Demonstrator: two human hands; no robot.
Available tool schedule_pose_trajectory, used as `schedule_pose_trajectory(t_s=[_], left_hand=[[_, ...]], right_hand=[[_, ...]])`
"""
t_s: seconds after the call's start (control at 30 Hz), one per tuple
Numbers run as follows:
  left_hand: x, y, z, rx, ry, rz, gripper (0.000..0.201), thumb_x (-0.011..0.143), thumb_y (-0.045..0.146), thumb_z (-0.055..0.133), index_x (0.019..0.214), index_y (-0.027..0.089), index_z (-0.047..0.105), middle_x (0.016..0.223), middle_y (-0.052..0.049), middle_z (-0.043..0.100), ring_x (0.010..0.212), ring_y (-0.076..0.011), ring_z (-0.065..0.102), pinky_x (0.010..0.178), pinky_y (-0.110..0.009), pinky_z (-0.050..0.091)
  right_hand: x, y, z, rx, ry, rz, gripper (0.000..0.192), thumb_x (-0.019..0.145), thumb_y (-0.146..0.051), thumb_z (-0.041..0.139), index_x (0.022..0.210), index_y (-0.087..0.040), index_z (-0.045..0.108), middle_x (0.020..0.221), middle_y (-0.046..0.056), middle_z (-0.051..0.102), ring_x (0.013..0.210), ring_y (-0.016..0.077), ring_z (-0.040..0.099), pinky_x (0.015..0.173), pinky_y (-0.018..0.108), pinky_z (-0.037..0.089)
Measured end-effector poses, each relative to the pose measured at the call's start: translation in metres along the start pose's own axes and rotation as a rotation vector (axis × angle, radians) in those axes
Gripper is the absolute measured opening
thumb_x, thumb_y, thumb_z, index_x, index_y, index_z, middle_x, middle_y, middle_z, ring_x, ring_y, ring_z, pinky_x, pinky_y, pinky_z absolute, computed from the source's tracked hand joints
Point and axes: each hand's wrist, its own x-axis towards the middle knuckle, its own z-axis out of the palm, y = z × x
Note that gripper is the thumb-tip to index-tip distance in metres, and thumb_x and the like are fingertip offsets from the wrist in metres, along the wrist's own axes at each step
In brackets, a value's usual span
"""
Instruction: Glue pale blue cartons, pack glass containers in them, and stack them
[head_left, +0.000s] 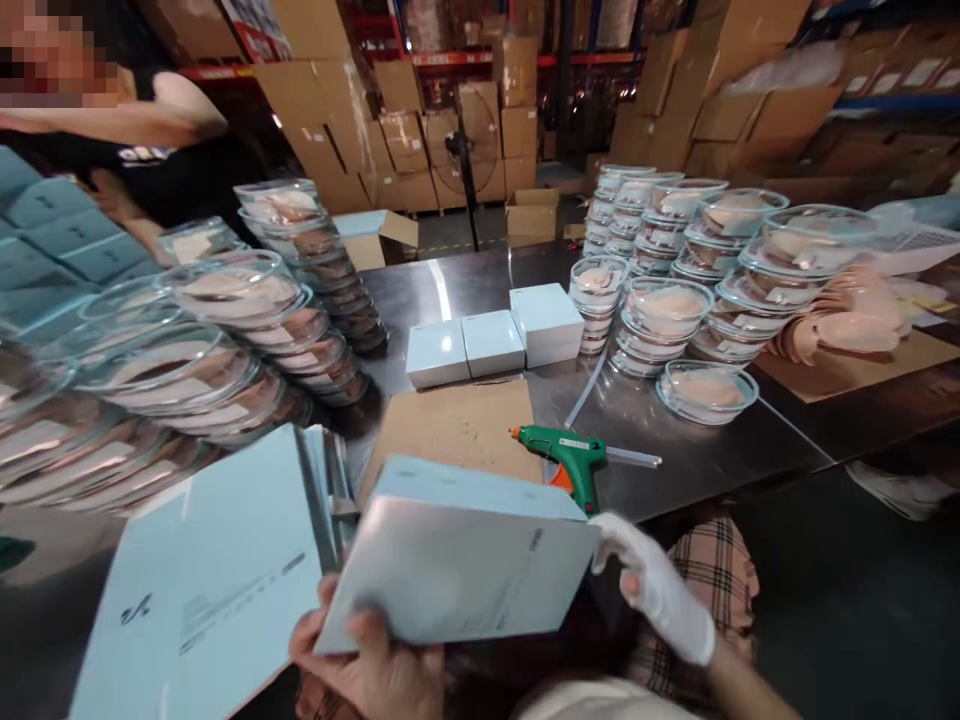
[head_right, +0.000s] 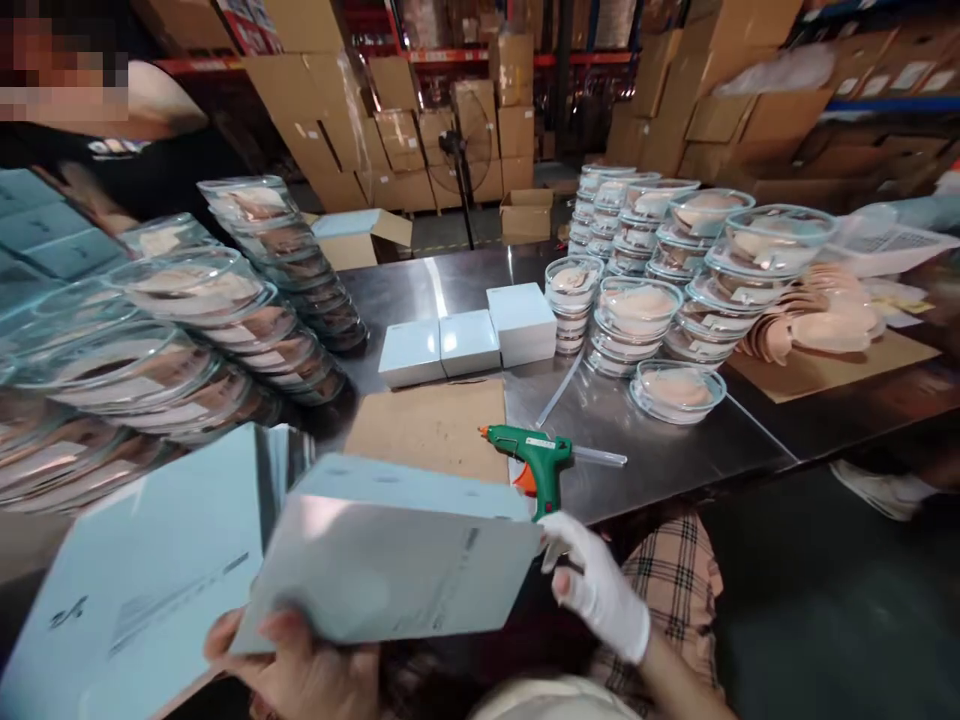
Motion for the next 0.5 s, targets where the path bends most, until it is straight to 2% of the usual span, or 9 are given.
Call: schedule_pose_trajectory(t_s=[0.1,0.17,0.2,0.27,0.33,0.4,0.43,0.47,0.5], left_hand=[[0.000,-0.002,-0.001,0.168,-0.139,-0.030,0.028,0.092,0.048,0.068,0.108,0.031,0.052,0.132,0.000,0.061,0.133,-0.0243,0.057,0.098,-0.035,0.056],[0.002,0.004,-0.001,0.368,-0.280,0.123,0.033,0.090,0.050,0.070,0.108,0.025,0.058,0.144,-0.009,0.056,0.149,-0.0343,0.043,0.113,-0.048,0.049],[0.004,0.010,-0.001,0.461,-0.355,0.276,0.041,0.085,0.050,0.077,0.113,0.024,0.060,0.153,-0.012,0.050,0.157,-0.0388,0.032,0.122,-0.056,0.038],[0.011,0.026,0.002,0.614,-0.567,0.607,0.068,0.074,0.047,0.088,0.132,0.025,0.058,0.165,-0.016,0.039,0.162,-0.0445,0.014,0.129,-0.068,0.011],[0.020,0.042,0.004,0.731,-0.905,0.772,0.081,0.076,0.040,0.087,0.148,0.028,0.050,0.161,-0.017,0.047,0.160,-0.0461,0.023,0.126,-0.075,-0.001],[0.030,0.050,0.000,0.804,-1.156,0.675,0.077,0.081,0.033,0.079,0.152,0.030,0.049,0.148,-0.013,0.063,0.149,-0.0430,0.046,0.127,-0.073,0.010],[0.034,0.050,-0.004,0.812,-1.172,0.576,0.075,0.080,0.032,0.078,0.150,0.032,0.052,0.140,-0.010,0.068,0.142,-0.0411,0.055,0.128,-0.069,0.021],[0.038,0.047,-0.011,0.812,-1.119,0.480,0.074,0.076,0.034,0.079,0.147,0.033,0.056,0.134,-0.007,0.072,0.136,-0.0407,0.061,0.125,-0.064,0.032],[0.041,0.042,-0.019,0.808,-1.028,0.403,0.075,0.072,0.037,0.080,0.144,0.034,0.060,0.128,-0.006,0.074,0.133,-0.0417,0.063,0.120,-0.060,0.043]], right_hand=[[-0.015,-0.020,0.001,-0.043,0.106,0.053,0.065,0.085,-0.080,0.065,0.111,-0.020,0.069,0.091,0.009,0.075,0.080,0.0233,0.072,0.074,0.033,0.062],[-0.007,-0.045,-0.006,-0.176,0.147,-0.033,0.045,0.095,-0.065,0.064,0.103,-0.021,0.070,0.086,0.006,0.076,0.073,0.0195,0.071,0.068,0.028,0.060],[0.000,-0.058,-0.010,-0.275,0.086,-0.131,0.035,0.099,-0.055,0.063,0.098,-0.021,0.070,0.083,0.004,0.076,0.070,0.0173,0.070,0.065,0.025,0.057],[0.017,-0.081,-0.017,-0.452,-0.160,-0.414,0.021,0.104,-0.037,0.060,0.094,-0.021,0.070,0.080,0.003,0.076,0.071,0.0148,0.070,0.070,0.023,0.056],[0.036,-0.098,-0.023,-0.523,-0.447,-0.685,0.018,0.105,-0.028,0.056,0.101,-0.021,0.071,0.086,0.003,0.078,0.080,0.0140,0.073,0.080,0.023,0.056],[0.058,-0.107,-0.042,-0.529,-0.621,-0.771,0.020,0.103,-0.035,0.059,0.110,-0.021,0.072,0.097,0.005,0.080,0.092,0.0154,0.075,0.088,0.024,0.056],[0.070,-0.109,-0.060,-0.560,-0.621,-0.724,0.025,0.101,-0.040,0.063,0.113,-0.020,0.073,0.102,0.006,0.080,0.096,0.0166,0.075,0.090,0.025,0.056],[0.083,-0.110,-0.083,-0.634,-0.536,-0.604,0.031,0.097,-0.045,0.067,0.114,-0.020,0.074,0.108,0.008,0.080,0.100,0.0191,0.075,0.094,0.028,0.056],[0.097,-0.110,-0.111,-0.750,-0.365,-0.441,0.033,0.095,-0.045,0.068,0.114,-0.020,0.075,0.111,0.009,0.079,0.102,0.0211,0.074,0.095,0.030,0.056]])
